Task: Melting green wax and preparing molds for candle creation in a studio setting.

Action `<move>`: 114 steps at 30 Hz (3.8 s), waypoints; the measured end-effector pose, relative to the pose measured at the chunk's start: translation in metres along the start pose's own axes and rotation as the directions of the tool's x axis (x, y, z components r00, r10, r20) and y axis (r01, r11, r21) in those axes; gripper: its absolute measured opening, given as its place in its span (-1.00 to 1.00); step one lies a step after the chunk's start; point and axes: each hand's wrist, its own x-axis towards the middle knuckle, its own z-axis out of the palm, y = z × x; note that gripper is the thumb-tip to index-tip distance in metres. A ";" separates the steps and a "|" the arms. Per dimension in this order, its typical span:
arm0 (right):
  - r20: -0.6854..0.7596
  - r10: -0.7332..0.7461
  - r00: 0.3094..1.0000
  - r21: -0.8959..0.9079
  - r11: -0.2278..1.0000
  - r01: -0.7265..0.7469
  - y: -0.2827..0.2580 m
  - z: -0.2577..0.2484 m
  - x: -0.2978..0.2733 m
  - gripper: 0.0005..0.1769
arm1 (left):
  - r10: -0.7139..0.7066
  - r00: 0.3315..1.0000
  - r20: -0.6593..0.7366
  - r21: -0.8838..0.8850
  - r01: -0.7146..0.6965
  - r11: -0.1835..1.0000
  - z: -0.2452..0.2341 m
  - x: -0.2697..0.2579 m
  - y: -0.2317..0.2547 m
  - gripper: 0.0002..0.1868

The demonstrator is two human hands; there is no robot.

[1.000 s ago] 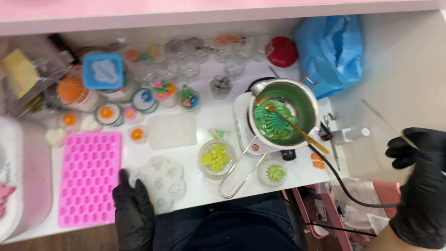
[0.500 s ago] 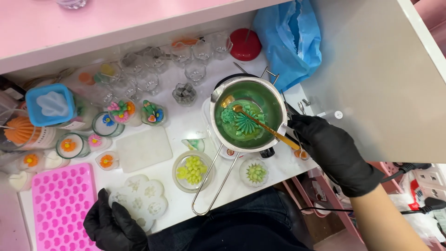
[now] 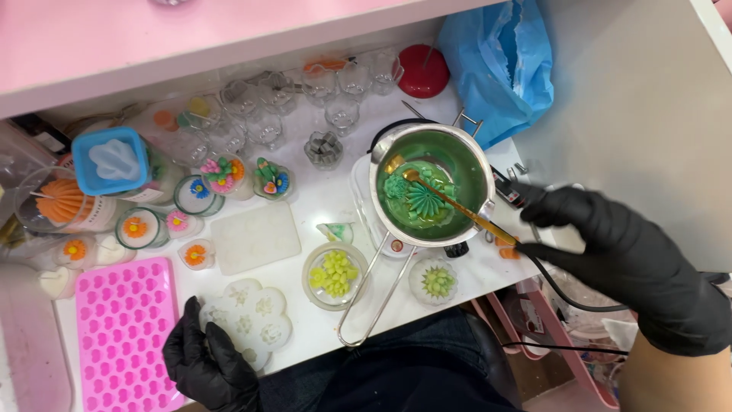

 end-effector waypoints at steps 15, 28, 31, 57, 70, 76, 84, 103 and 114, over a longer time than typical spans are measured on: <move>-0.155 -0.078 0.985 0.401 0.906 0.135 -0.034 0.017 0.067 -0.67 | -0.034 0.999 -0.037 -0.070 0.031 0.997 0.000 0.003 0.001 -0.58; -0.082 -0.049 0.995 -0.039 0.998 0.046 -0.030 -0.004 0.028 -0.76 | -0.006 1.000 -0.026 0.049 0.007 0.999 -0.004 0.006 0.002 -0.57; -0.085 -0.092 0.992 0.017 0.995 0.093 -0.044 0.008 0.037 -0.71 | -0.008 1.000 -0.023 0.057 0.009 0.998 -0.005 0.006 0.004 -0.58; -0.066 -0.262 0.963 -0.226 0.944 0.241 -0.067 0.009 0.042 -0.62 | 0.020 0.999 -0.025 0.093 -0.017 0.996 -0.004 0.006 0.005 -0.59; -0.310 -0.200 0.929 0.045 0.974 0.224 -0.072 0.012 0.035 -0.77 | 0.008 1.000 -0.021 0.135 -0.005 0.991 -0.006 0.005 0.003 -0.57; -0.307 -0.273 0.912 -0.051 0.961 0.271 -0.082 0.031 0.044 -0.78 | 0.022 0.999 -0.032 0.078 -0.020 0.997 -0.003 0.004 -0.001 -0.58; -0.343 -0.182 0.921 -0.007 0.981 0.192 -0.070 0.030 0.026 -0.81 | 0.010 0.999 -0.031 0.111 -0.007 0.994 -0.003 0.006 0.004 -0.58; -0.145 -0.125 0.981 0.198 0.968 0.153 -0.024 -0.009 0.035 -0.85 | -0.011 0.999 -0.029 0.080 0.014 0.997 0.000 0.003 0.002 -0.60; -0.068 -0.147 0.987 0.174 0.972 0.157 -0.032 -0.013 0.053 -0.88 | -0.013 0.999 -0.033 0.076 0.016 0.997 -0.001 0.002 0.003 -0.62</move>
